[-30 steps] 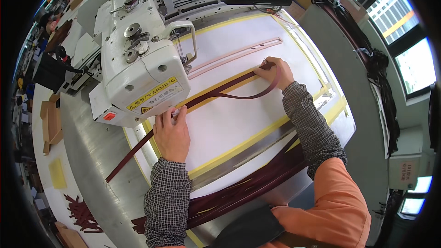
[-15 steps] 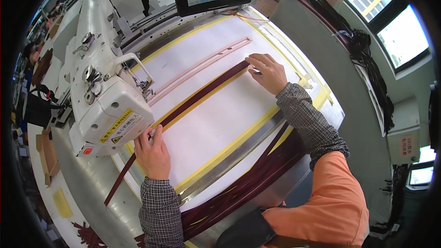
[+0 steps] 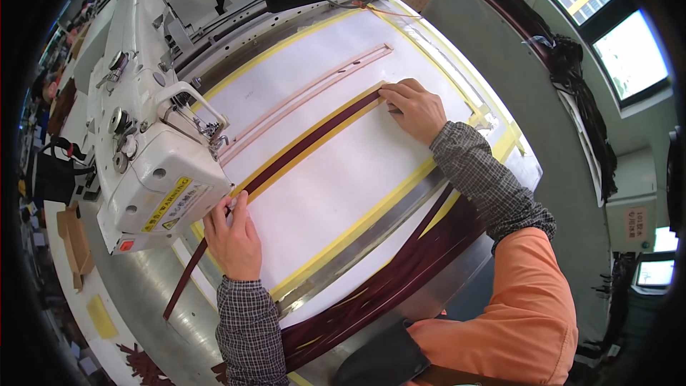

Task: Placing leather strips into a template for processing by an automated sewing machine.

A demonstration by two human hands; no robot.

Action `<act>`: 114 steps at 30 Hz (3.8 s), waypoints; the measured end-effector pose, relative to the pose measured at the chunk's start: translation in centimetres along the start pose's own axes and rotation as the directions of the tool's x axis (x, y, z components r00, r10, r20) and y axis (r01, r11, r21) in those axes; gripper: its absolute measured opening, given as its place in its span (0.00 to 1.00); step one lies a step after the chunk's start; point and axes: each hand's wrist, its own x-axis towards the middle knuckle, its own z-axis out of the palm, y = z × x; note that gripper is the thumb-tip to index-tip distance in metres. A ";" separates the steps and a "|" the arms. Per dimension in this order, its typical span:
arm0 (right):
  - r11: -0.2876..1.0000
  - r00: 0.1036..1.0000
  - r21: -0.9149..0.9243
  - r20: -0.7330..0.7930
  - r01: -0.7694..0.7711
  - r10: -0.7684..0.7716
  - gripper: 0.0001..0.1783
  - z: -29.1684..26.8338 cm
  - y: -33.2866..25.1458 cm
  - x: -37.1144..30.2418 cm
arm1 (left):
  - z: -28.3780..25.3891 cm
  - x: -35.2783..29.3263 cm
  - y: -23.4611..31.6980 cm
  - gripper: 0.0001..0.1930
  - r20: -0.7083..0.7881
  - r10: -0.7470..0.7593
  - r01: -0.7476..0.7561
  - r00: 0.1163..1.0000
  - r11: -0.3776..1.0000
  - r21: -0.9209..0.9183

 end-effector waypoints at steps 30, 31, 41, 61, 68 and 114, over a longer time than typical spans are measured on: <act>0.936 0.954 0.190 -0.110 0.296 -0.280 0.26 3.6 -25.7 3.4 | 1.1 -0.7 -0.3 0.21 -0.067 -0.019 0.018 0.998 1.000 -0.017; 0.930 0.956 0.225 -0.104 0.291 -0.274 0.25 3.4 -25.4 3.4 | 1.1 -0.7 -0.4 0.21 -0.062 -0.025 0.024 0.998 1.000 -0.008; 0.949 0.978 0.239 -0.088 0.207 -0.191 0.22 2.4 -25.8 3.2 | 1.1 -1.3 -0.4 0.22 -0.110 0.006 -0.005 0.994 1.000 0.008; 0.954 0.980 0.225 -0.075 0.197 -0.184 0.26 2.5 -26.4 2.8 | 0.7 -2.5 -0.3 0.23 -0.098 -0.049 0.058 0.994 0.994 0.088; 0.950 0.983 0.250 -0.061 0.186 -0.176 0.26 2.7 -26.4 2.6 | 0.5 -2.3 0.2 0.26 -0.056 -0.071 0.076 0.996 0.993 0.094; 0.960 0.978 0.214 -0.143 0.182 -0.154 0.31 1.3 -23.8 2.3 | 0.4 -2.7 -1.4 0.21 -0.159 -0.134 0.155 0.978 0.980 0.122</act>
